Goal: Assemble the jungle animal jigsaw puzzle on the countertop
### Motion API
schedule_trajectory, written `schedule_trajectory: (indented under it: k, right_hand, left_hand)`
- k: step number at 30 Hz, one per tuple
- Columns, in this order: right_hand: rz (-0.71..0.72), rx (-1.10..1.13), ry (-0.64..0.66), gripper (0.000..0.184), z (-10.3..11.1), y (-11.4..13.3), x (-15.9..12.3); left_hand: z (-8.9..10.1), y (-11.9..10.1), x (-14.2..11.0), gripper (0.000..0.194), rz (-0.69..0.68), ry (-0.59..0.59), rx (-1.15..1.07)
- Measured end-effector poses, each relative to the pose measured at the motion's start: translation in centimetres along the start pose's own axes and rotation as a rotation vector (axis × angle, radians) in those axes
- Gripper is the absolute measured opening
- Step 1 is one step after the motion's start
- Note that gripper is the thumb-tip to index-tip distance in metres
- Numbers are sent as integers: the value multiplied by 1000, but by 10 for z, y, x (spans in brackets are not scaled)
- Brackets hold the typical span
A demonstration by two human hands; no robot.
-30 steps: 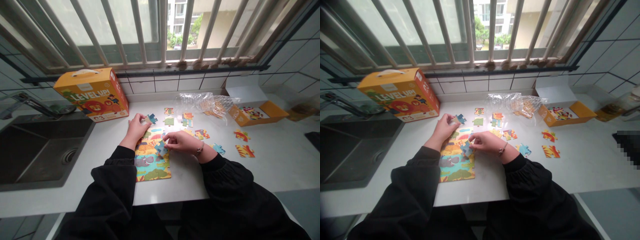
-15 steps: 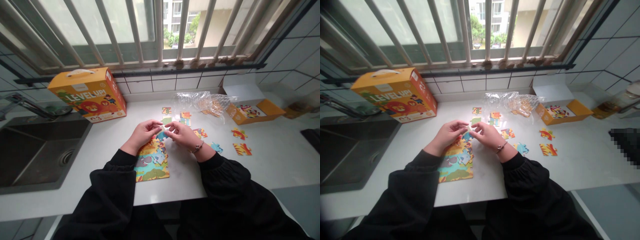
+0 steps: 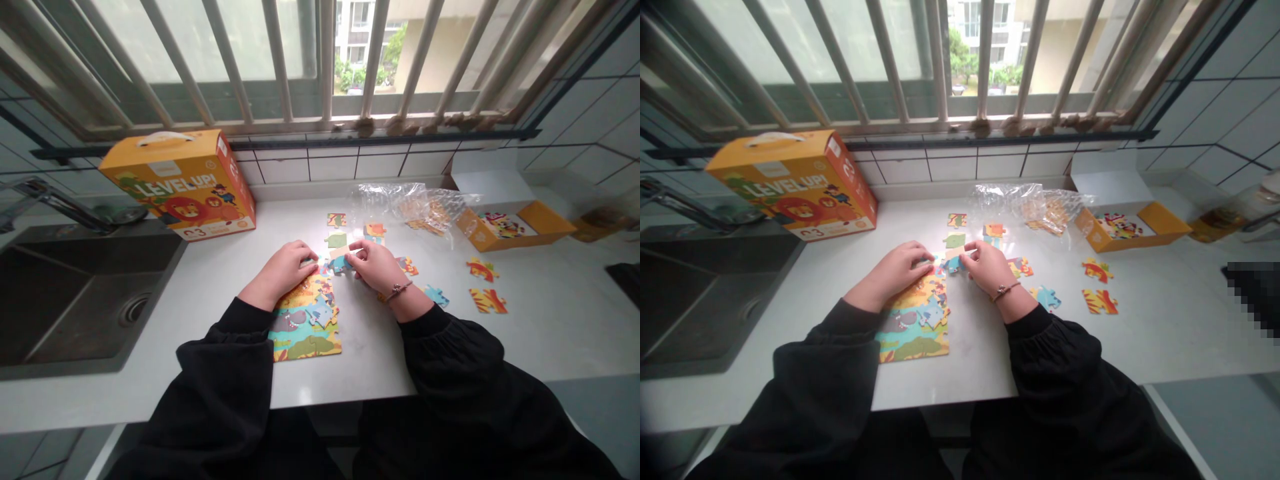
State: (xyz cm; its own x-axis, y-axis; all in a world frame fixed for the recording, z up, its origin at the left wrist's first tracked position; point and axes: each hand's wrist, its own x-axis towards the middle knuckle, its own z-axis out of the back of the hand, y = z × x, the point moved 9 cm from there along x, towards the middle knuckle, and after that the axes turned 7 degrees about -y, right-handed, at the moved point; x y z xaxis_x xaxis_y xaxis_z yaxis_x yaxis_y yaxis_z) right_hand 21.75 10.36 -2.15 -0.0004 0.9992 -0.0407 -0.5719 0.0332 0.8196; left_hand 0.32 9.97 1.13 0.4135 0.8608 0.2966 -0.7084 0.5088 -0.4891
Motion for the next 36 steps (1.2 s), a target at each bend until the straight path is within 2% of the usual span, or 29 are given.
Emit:
schedule_trajectory:
  k: [9,14,20,27,30,33,36]
  right_hand:
    - [79,-150,-122,31,-3,2,5]
    - [91,-294,-112,34,-7,9,4]
    - [132,-518,-94,36,-11,18,3]
    - [167,-639,-97,39,-11,20,0]
    - [232,-639,-122,43,-12,25,-1]
    - [349,-644,-149,38,-15,36,-5]
    - [375,-674,-154,38,-16,39,-6]
  left_hand:
    - [-4,0,-1,12,-11,-12,-38]
    - [-8,-4,0,12,-41,10,-35]
    - [-13,-10,-2,22,-89,16,-7]
    - [-16,-12,-2,23,-109,17,53]
    - [-16,-12,-2,23,-109,20,60]
    - [-16,-12,-3,23,-109,18,60]
    - [-15,-12,-3,22,-101,10,58]
